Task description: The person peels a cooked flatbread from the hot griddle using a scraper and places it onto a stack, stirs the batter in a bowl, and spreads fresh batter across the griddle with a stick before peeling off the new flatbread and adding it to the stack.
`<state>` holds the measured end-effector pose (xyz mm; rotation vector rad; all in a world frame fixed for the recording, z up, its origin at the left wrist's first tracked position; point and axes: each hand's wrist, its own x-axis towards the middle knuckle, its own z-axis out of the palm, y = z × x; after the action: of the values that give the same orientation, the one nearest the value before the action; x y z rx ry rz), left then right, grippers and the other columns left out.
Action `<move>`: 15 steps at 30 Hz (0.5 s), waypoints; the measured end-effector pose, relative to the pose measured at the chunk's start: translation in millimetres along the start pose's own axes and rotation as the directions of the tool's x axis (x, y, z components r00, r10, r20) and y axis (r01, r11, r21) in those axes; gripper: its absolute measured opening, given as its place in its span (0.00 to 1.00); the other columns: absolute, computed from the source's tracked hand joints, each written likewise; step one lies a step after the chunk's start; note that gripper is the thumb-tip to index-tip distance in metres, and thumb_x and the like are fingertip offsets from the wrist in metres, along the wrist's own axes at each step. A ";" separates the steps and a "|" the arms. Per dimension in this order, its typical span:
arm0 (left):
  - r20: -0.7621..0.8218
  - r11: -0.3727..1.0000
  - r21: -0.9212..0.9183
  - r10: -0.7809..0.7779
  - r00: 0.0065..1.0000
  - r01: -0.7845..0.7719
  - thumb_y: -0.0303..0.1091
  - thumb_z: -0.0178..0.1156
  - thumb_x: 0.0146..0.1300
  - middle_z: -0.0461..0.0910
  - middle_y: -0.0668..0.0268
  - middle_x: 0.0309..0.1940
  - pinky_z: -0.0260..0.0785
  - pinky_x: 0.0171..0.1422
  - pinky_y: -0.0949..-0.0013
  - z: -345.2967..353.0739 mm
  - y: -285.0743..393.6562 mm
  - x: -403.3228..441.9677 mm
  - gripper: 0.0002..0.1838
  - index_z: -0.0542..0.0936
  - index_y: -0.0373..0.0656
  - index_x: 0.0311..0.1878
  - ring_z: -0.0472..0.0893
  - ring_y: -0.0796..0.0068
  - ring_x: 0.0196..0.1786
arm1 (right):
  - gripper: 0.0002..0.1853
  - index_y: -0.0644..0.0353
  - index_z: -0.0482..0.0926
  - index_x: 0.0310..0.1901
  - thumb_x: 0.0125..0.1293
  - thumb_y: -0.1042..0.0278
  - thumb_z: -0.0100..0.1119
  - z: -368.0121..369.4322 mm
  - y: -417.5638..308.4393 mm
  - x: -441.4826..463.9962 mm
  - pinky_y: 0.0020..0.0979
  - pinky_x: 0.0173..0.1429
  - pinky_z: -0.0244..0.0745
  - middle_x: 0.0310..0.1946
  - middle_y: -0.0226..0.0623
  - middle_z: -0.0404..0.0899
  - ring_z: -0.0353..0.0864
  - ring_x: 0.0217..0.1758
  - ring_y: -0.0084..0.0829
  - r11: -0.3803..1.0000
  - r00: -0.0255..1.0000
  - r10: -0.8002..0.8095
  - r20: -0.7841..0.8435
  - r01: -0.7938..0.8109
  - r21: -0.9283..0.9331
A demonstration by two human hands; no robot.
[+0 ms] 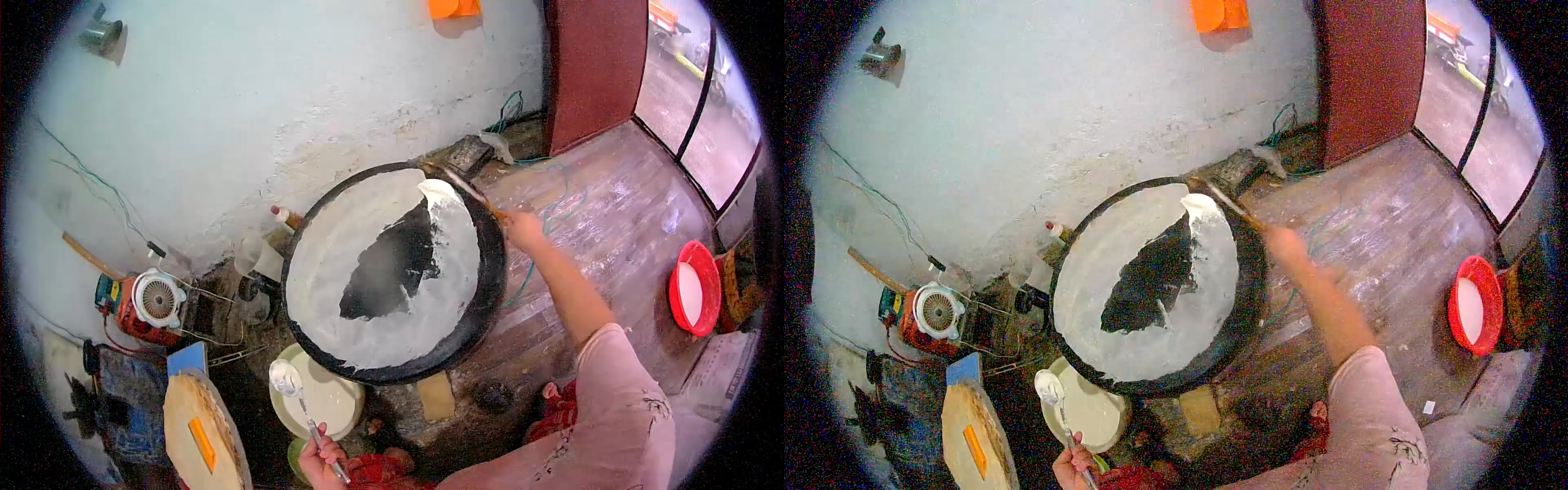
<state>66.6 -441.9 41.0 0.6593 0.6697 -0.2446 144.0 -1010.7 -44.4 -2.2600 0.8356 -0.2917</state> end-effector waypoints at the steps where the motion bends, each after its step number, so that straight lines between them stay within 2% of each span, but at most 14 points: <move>1: -0.034 0.999 0.027 0.031 0.999 -0.030 0.33 0.36 0.68 0.64 0.65 0.21 0.58 0.17 0.74 2.5 -0.5 -2.7 0.19 0.64 0.29 0.56 0.59 0.75 0.16 | 0.14 0.52 0.76 0.48 0.63 0.63 0.47 10.0 -3.2 -2.5 0.41 0.46 0.73 0.38 0.46 0.78 0.78 0.41 0.45 0.993 1.000 -0.028 -0.002 0.028 -0.118; 2: -0.032 0.999 0.025 0.033 0.999 -0.032 0.33 0.36 0.68 0.64 0.65 0.21 0.58 0.17 0.74 7.5 -1.6 -8.3 0.19 0.64 0.29 0.56 0.59 0.75 0.16 | 0.15 0.53 0.76 0.47 0.61 0.62 0.48 18.5 -9.6 -7.4 0.45 0.48 0.72 0.41 0.47 0.78 0.77 0.43 0.50 0.971 0.998 -0.055 0.002 0.054 -0.233; 3: -0.018 1.000 0.011 0.016 1.000 -0.015 0.32 0.36 0.68 0.63 0.65 0.20 0.58 0.17 0.74 14.5 -3.4 -16.4 0.19 0.65 0.29 0.55 0.59 0.75 0.16 | 0.14 0.54 0.76 0.45 0.61 0.62 0.46 15.7 -29.5 -22.2 0.45 0.49 0.71 0.41 0.46 0.78 0.77 0.44 0.49 0.990 0.999 -0.054 0.006 0.054 -0.130; 4: -0.002 1.000 -0.002 0.000 1.000 0.000 0.32 0.36 0.68 0.63 0.66 0.19 0.58 0.16 0.75 19.3 -3.5 -22.1 0.18 0.66 0.30 0.54 0.59 0.75 0.15 | 0.14 0.54 0.76 0.45 0.61 0.62 0.46 14.2 -32.1 -23.4 0.45 0.49 0.71 0.41 0.46 0.78 0.77 0.44 0.49 0.990 0.998 -0.057 0.005 0.057 -0.126; 5: -0.035 0.998 -0.058 -0.032 0.999 0.030 0.32 0.37 0.68 0.62 0.66 0.17 0.58 0.16 0.74 20.0 -2.3 -23.4 0.17 0.66 0.31 0.54 0.59 0.75 0.15 | 0.15 0.54 0.76 0.46 0.62 0.61 0.45 13.5 -33.7 -23.4 0.44 0.50 0.71 0.42 0.45 0.78 0.76 0.45 0.48 0.993 0.991 -0.117 0.065 0.117 -0.001; 6: -0.016 1.000 -0.025 0.006 1.000 -0.007 0.33 0.39 0.68 0.60 0.68 0.16 0.56 0.16 0.75 16.3 -4.1 -21.3 0.17 0.67 0.32 0.53 0.56 0.76 0.14 | 0.15 0.55 0.76 0.46 0.63 0.60 0.43 12.8 -33.7 -23.4 0.43 0.51 0.71 0.42 0.44 0.78 0.76 0.46 0.47 0.977 0.975 -0.186 0.117 0.171 0.126; 7: 0.197 0.990 -0.087 -0.092 0.976 0.110 0.35 0.40 0.69 0.65 0.63 0.21 0.62 0.22 0.72 -10.3 0.6 -8.0 0.18 0.67 0.32 0.54 0.63 0.72 0.19 | 0.17 0.54 0.76 0.46 0.64 0.58 0.40 25.5 -19.2 -14.5 0.42 0.53 0.69 0.44 0.43 0.77 0.75 0.48 0.47 0.942 0.944 -0.318 -0.086 0.325 0.081; 8: 0.407 0.964 -0.119 -0.170 0.898 0.237 0.37 0.42 0.69 0.71 0.58 0.27 0.67 0.27 0.69 -16.9 3.0 -6.6 0.19 0.67 0.33 0.55 0.69 0.67 0.23 | 0.17 0.54 0.76 0.46 0.64 0.58 0.40 25.6 -28.0 -17.8 0.42 0.53 0.69 0.44 0.43 0.77 0.75 0.48 0.47 0.941 0.942 -0.323 -0.087 0.330 0.080; 9: 0.411 0.964 -0.123 -0.167 0.897 0.236 0.37 0.42 0.69 0.71 0.58 0.27 0.67 0.27 0.69 -22.6 3.4 -4.5 0.19 0.67 0.33 0.55 0.69 0.67 0.23 | 0.18 0.53 0.77 0.47 0.64 0.57 0.39 26.7 -39.3 -20.4 0.42 0.53 0.69 0.44 0.43 0.77 0.75 0.48 0.47 0.970 0.971 -0.238 -0.028 0.239 0.031; 10: 0.236 0.976 -0.123 -0.145 0.961 0.178 0.34 0.41 0.68 0.69 0.61 0.25 0.62 0.23 0.73 -27.0 5.4 -2.4 0.18 0.67 0.30 0.52 0.66 0.73 0.21 | 0.18 0.53 0.77 0.47 0.64 0.56 0.39 27.3 -48.5 -24.5 0.42 0.54 0.69 0.45 0.43 0.77 0.75 0.49 0.46 0.989 0.989 -0.146 0.027 0.146 -0.020; 11: 0.053 0.986 -0.113 -0.115 0.992 0.120 0.31 0.40 0.67 0.66 0.63 0.23 0.56 0.19 0.77 -20.9 6.6 -5.1 0.16 0.68 0.27 0.49 0.63 0.79 0.19 | 0.19 0.51 0.76 0.49 0.64 0.54 0.40 37.0 -58.7 -26.8 0.41 0.54 0.69 0.46 0.43 0.76 0.75 0.49 0.46 0.998 0.997 -0.056 0.059 0.054 0.037; 12: 0.052 0.986 -0.115 -0.113 0.992 0.118 0.31 0.40 0.67 0.66 0.63 0.23 0.56 0.19 0.77 -16.5 7.9 -8.6 0.16 0.68 0.27 0.49 0.63 0.79 0.19 | 0.19 0.48 0.76 0.50 0.64 0.53 0.41 40.1 -62.5 -32.2 0.40 0.53 0.70 0.45 0.41 0.77 0.75 0.49 0.45 0.995 0.988 -0.098 0.120 0.099 -0.007; 14: 0.059 0.978 -0.133 -0.155 0.986 0.161 0.32 0.40 0.67 0.66 0.62 0.23 0.55 0.20 0.77 -11.8 9.3 -12.3 0.17 0.68 0.28 0.50 0.62 0.79 0.20 | 0.18 0.45 0.77 0.50 0.63 0.54 0.42 23.4 -75.9 -50.0 0.40 0.52 0.71 0.45 0.41 0.78 0.76 0.47 0.46 0.992 0.974 -0.034 0.225 0.059 -0.107; 15: 0.054 0.980 -0.122 -0.149 0.987 0.155 0.33 0.40 0.67 0.66 0.63 0.24 0.55 0.20 0.77 -17.7 10.7 -10.2 0.17 0.69 0.29 0.51 0.62 0.79 0.20 | 0.18 0.45 0.77 0.50 0.63 0.54 0.42 12.9 -78.8 -59.0 0.40 0.52 0.71 0.45 0.41 0.78 0.76 0.47 0.46 0.992 0.974 -0.036 0.224 0.062 -0.110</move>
<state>54.5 -422.4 42.3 0.4807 0.6877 -0.3544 142.4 -922.8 1.7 -2.3710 0.6956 -0.0105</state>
